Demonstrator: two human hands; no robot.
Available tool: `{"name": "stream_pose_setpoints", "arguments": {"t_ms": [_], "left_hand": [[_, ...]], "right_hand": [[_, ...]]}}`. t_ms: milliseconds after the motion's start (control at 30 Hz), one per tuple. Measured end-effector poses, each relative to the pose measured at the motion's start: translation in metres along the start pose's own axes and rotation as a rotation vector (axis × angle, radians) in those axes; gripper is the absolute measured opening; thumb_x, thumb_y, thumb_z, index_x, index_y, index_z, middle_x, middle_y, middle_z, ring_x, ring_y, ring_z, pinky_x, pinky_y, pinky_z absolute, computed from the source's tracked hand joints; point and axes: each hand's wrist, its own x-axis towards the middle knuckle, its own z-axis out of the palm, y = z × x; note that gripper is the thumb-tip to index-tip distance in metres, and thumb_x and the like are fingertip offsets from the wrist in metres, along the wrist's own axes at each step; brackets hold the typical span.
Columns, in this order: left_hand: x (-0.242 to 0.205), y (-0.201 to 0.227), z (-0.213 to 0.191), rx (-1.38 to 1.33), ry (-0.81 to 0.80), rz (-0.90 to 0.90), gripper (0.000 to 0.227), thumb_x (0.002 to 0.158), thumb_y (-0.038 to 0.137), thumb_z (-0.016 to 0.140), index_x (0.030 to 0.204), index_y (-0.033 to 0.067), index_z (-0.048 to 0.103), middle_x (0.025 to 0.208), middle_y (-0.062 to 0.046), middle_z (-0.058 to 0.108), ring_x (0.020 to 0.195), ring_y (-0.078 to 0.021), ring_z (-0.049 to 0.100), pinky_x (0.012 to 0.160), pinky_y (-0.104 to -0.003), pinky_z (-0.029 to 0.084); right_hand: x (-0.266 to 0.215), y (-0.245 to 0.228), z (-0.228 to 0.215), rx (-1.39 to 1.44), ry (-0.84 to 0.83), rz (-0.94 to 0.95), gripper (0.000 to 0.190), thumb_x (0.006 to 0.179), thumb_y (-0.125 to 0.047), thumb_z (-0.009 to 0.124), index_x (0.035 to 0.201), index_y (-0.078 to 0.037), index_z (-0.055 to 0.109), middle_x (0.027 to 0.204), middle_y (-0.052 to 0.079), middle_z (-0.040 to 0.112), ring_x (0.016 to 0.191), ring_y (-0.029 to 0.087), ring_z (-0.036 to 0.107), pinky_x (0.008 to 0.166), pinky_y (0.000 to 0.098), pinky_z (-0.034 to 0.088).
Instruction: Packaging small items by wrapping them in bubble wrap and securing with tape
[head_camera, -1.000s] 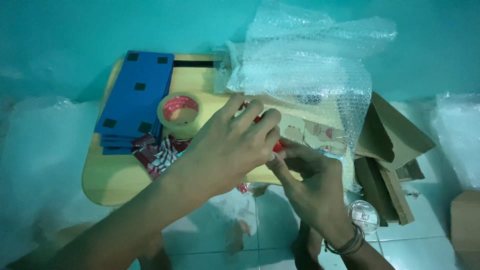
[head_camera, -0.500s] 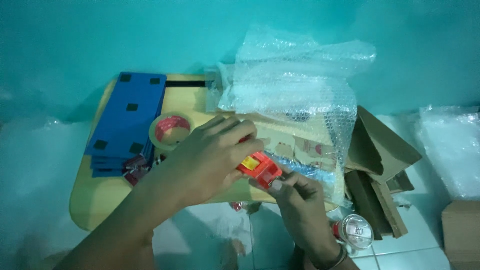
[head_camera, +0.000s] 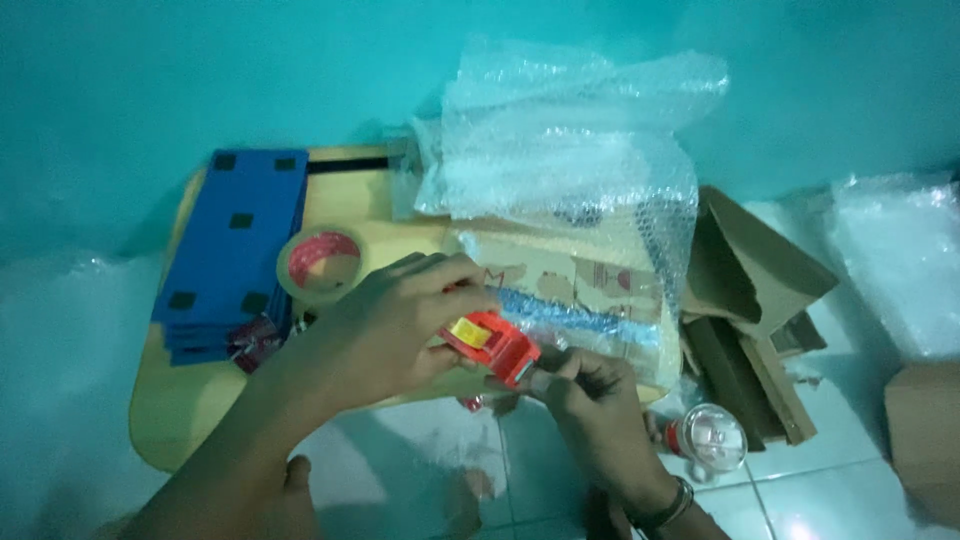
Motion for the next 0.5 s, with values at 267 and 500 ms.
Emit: {"name": "stream_pose_setpoints", "arguments": {"t_ms": [267,500], "left_hand": [[-0.007,-0.01,0.014,-0.118,0.093,0.017,0.052,0.063,0.007,0.086,0.113,0.0089,0.074,0.118,-0.002,0.068,0.09,-0.0229,0.068,0.075,-0.038,0.054],[-0.011,0.0,0.016,-0.223,0.115,0.057,0.046,0.07,0.009,0.085,0.113,0.0034,0.071,0.112,-0.003,0.067,0.084,-0.0179,0.066,0.071,-0.034,0.053]], "right_hand": [[0.0,0.024,-0.002,-0.086,0.09,-0.109,0.021,0.088,-0.004,0.075,0.069,-0.006,0.065,0.066,0.004,0.063,0.057,0.01,0.049,0.055,0.0259,0.042],[-0.004,0.028,-0.005,-0.142,0.109,-0.157,0.018,0.085,-0.001,0.068,0.07,-0.008,0.062,0.057,0.001,0.055,0.048,0.009,0.041,0.046,0.0232,0.034]]}}
